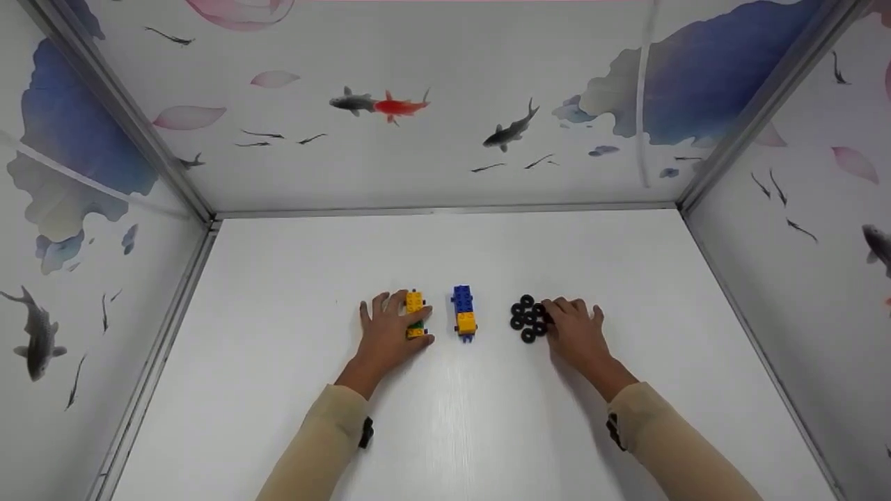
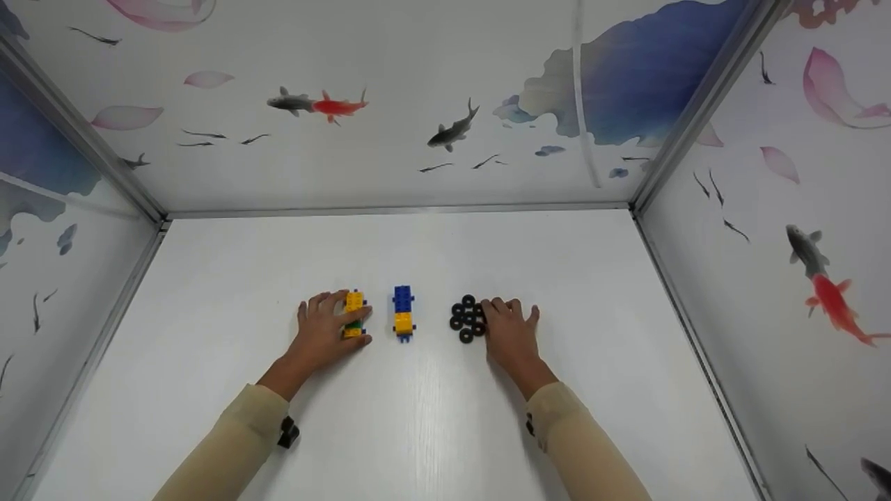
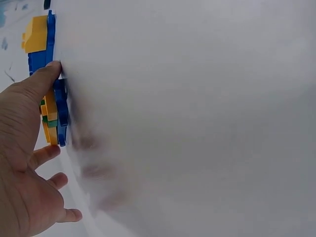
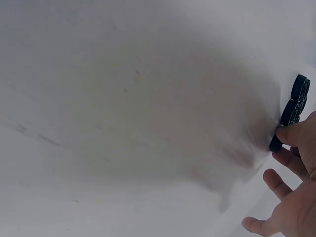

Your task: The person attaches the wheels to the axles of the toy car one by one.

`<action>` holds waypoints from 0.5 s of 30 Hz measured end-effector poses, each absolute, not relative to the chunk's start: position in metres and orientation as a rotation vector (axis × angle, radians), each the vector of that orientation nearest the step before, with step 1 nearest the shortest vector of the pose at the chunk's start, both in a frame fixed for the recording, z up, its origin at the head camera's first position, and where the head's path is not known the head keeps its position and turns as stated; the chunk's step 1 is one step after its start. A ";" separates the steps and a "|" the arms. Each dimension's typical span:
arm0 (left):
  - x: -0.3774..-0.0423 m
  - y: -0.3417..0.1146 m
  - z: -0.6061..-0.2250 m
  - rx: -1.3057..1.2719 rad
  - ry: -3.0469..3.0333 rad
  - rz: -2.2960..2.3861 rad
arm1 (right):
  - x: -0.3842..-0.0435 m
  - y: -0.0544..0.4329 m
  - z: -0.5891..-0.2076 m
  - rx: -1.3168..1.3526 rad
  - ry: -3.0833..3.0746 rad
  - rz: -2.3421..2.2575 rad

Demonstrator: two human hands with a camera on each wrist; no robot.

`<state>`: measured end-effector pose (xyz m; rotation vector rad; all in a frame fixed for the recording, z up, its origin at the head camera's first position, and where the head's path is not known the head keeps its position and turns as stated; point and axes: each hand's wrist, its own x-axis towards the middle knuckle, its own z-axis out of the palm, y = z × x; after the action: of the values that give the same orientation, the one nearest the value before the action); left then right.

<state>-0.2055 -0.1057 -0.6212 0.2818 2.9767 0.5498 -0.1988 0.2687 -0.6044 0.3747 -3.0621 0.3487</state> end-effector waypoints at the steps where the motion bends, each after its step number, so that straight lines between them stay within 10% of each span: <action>1: -0.206 -0.106 -0.622 0.278 2.976 0.556 | -0.199 0.268 -0.604 0.376 -3.061 0.342; 15: -0.204 -0.102 -0.613 0.285 2.996 0.707 | -0.200 0.271 -0.605 0.373 -3.028 0.314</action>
<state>-0.2038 -0.1023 -0.6128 0.2854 2.9957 0.7067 -0.2000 0.2706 -0.6045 0.3733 -3.0275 0.3145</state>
